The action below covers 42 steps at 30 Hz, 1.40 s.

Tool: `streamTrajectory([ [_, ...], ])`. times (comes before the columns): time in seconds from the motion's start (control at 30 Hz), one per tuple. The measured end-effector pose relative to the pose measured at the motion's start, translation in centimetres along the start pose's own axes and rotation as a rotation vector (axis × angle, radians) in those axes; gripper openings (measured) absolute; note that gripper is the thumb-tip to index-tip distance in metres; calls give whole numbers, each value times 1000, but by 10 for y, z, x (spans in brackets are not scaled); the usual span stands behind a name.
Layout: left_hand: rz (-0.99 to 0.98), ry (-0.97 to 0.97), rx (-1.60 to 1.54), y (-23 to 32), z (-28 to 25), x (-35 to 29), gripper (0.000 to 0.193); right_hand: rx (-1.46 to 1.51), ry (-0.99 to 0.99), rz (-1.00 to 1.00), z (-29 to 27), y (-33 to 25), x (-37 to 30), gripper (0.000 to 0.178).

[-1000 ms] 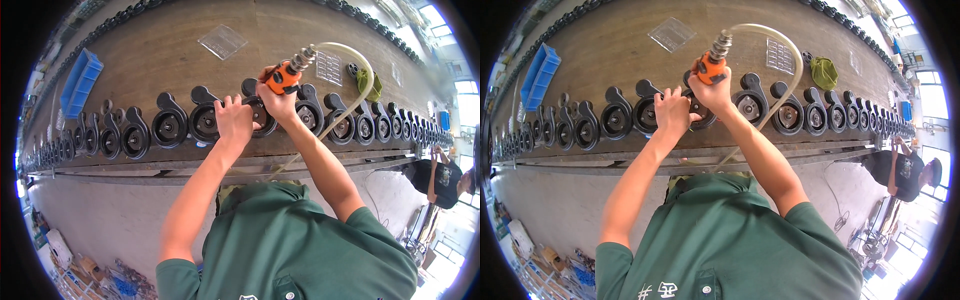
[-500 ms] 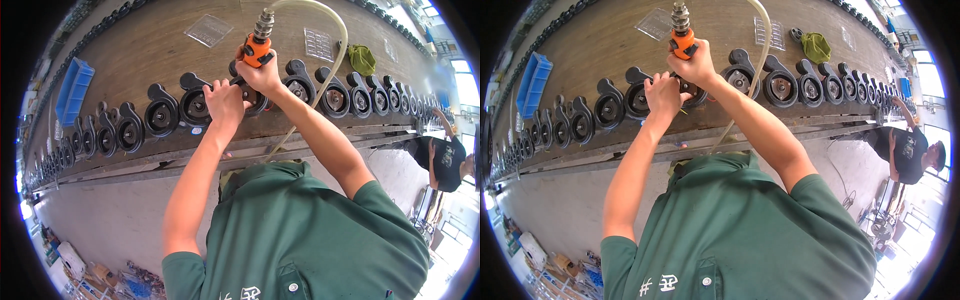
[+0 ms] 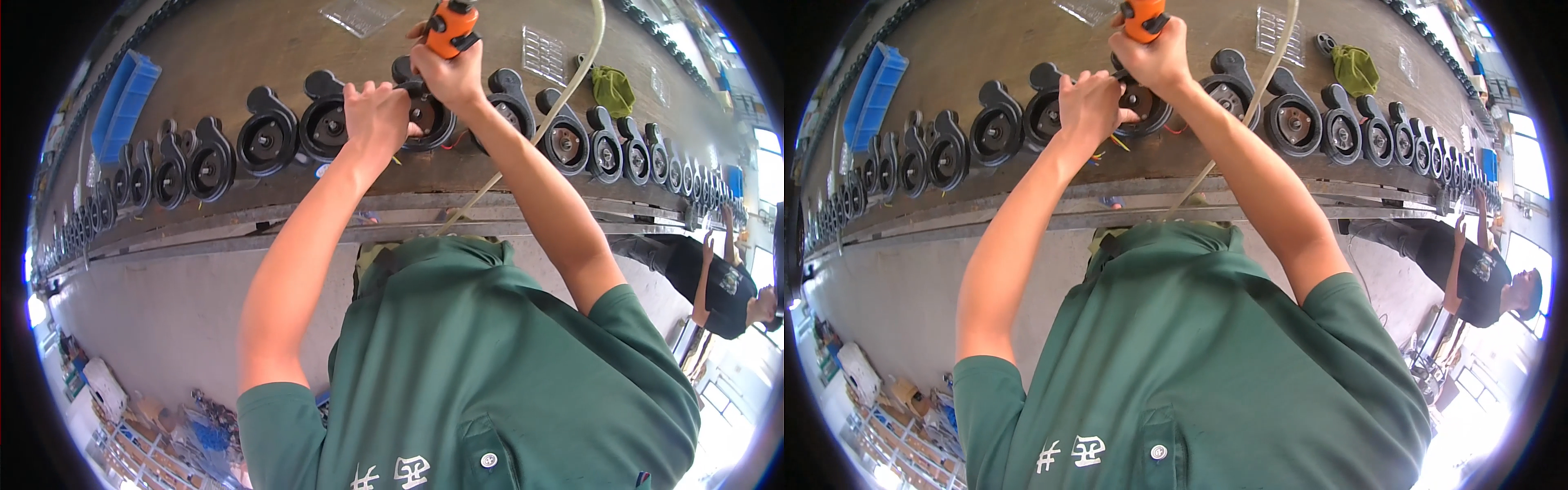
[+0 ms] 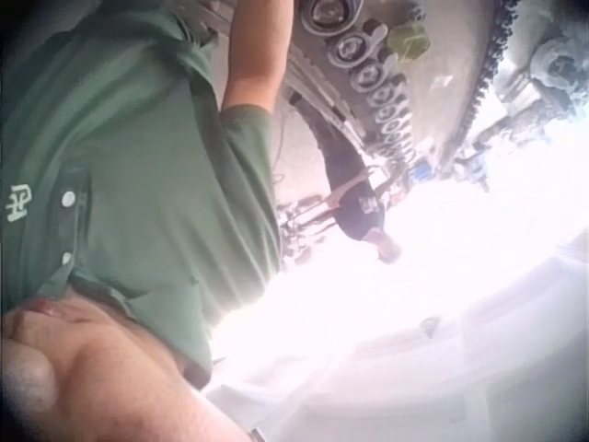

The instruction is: The person assembles small industrial components by hand, using a pneumatic tool to secure fasteners and handling individual pieces from an assembly line.

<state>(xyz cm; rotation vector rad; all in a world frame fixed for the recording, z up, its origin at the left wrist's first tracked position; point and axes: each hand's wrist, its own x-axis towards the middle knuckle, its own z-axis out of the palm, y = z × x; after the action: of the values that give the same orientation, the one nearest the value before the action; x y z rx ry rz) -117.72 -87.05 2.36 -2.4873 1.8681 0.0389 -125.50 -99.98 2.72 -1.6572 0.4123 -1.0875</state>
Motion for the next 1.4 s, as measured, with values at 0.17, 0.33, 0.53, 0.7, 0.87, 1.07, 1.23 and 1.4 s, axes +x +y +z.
streamTrajectory([
  [0.17, -56, 32, -33, 7, 5, -3, 43, 113, 23, 43, -3, 8, -4, 8],
  [0.33, -75, 18, -35, 9, 5, -1, 44, 188, 14, 96, 0, 9, -8, 14],
  [0.53, -79, -22, -33, 10, 1, -1, 45, 43, -56, -17, -3, 0, -4, 7],
  [0.7, -53, 5, -17, 9, 4, -4, 43, 90, -88, 40, -6, 3, -4, 10],
  [0.87, -83, -93, -63, 10, -5, -1, 44, 44, -111, -94, -2, 5, -8, 12],
  [1.07, -54, -43, -13, 7, 3, -1, 47, 27, -144, 33, -5, 1, -2, 11],
  [1.23, 25, -87, -3, 0, -5, 3, 48, 0, -168, 23, -3, -2, 0, 10],
  [1.4, 34, -24, -32, -3, 5, -1, 48, 18, -108, 35, -3, -5, -5, 10],
])
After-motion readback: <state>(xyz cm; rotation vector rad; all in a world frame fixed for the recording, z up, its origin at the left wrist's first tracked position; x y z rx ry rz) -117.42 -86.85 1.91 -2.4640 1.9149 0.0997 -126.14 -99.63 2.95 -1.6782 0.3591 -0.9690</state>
